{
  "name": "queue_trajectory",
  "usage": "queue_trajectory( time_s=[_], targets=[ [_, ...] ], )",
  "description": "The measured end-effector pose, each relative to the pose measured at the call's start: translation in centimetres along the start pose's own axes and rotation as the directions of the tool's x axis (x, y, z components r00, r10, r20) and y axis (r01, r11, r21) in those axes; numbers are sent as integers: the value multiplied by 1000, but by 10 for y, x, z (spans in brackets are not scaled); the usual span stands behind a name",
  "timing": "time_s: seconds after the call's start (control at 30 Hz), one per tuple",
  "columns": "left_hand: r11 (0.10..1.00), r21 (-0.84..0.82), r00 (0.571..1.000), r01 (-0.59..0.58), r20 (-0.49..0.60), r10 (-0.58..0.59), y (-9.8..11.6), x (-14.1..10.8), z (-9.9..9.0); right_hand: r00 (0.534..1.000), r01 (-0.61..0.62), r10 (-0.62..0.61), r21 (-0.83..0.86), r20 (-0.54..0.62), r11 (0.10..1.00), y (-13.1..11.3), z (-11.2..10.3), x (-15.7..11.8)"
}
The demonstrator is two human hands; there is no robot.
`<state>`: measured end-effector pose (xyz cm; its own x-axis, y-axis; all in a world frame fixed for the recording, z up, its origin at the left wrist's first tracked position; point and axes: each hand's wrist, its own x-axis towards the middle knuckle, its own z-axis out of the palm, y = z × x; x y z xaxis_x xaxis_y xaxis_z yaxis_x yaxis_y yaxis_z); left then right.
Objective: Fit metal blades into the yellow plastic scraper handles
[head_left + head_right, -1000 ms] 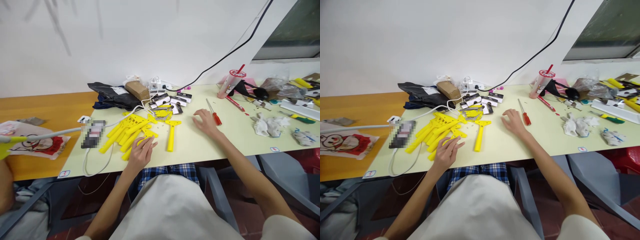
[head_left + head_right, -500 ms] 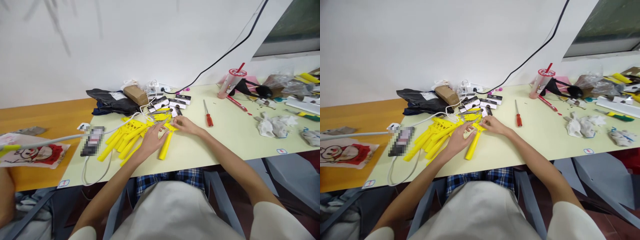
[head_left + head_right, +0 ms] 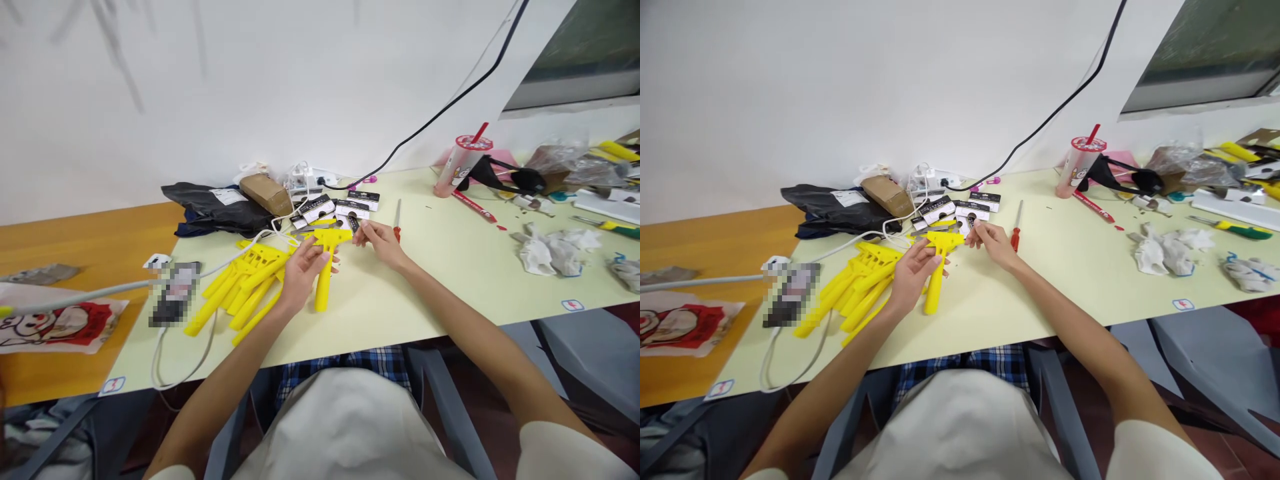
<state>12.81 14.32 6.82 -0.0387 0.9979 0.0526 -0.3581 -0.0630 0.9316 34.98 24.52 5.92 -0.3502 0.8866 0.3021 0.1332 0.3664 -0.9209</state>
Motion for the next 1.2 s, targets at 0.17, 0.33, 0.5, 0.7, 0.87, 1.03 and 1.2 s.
queue_trajectory(
  time_s=[0.17, 0.33, 0.5, 0.7, 0.87, 1.03, 1.2],
  targets=[
    [976, -214, 998, 47, -25, -53, 19, 5, -9, 998, 57, -57, -196, 6, 979, 17, -3, 0],
    [951, -303, 991, 56, -95, -89, 29, 14, -26, 982, 188, -163, -406, 96, 894, 38, -3, -1],
    [922, -383, 988, 57, -114, -109, 32, 16, -26, 953, 303, -265, -543, 149, 783, 41, 2, 7],
    [933, -357, 988, 38, -129, -90, 20, 18, -22, 911, 413, -275, -644, 308, 644, 34, 39, 34],
    [941, -327, 988, 86, -96, -123, 10, 19, -23, 916, 401, -244, -711, 318, 578, 36, 55, 38],
    [936, -312, 984, 164, -10, -176, 10, 16, -18, 922, 386, -215, -752, 321, 534, 39, 50, 35],
    [917, -337, 972, 213, -23, -234, 5, 18, -16, 916, 401, -209, -761, 342, 510, 38, 47, 36]
  ],
)
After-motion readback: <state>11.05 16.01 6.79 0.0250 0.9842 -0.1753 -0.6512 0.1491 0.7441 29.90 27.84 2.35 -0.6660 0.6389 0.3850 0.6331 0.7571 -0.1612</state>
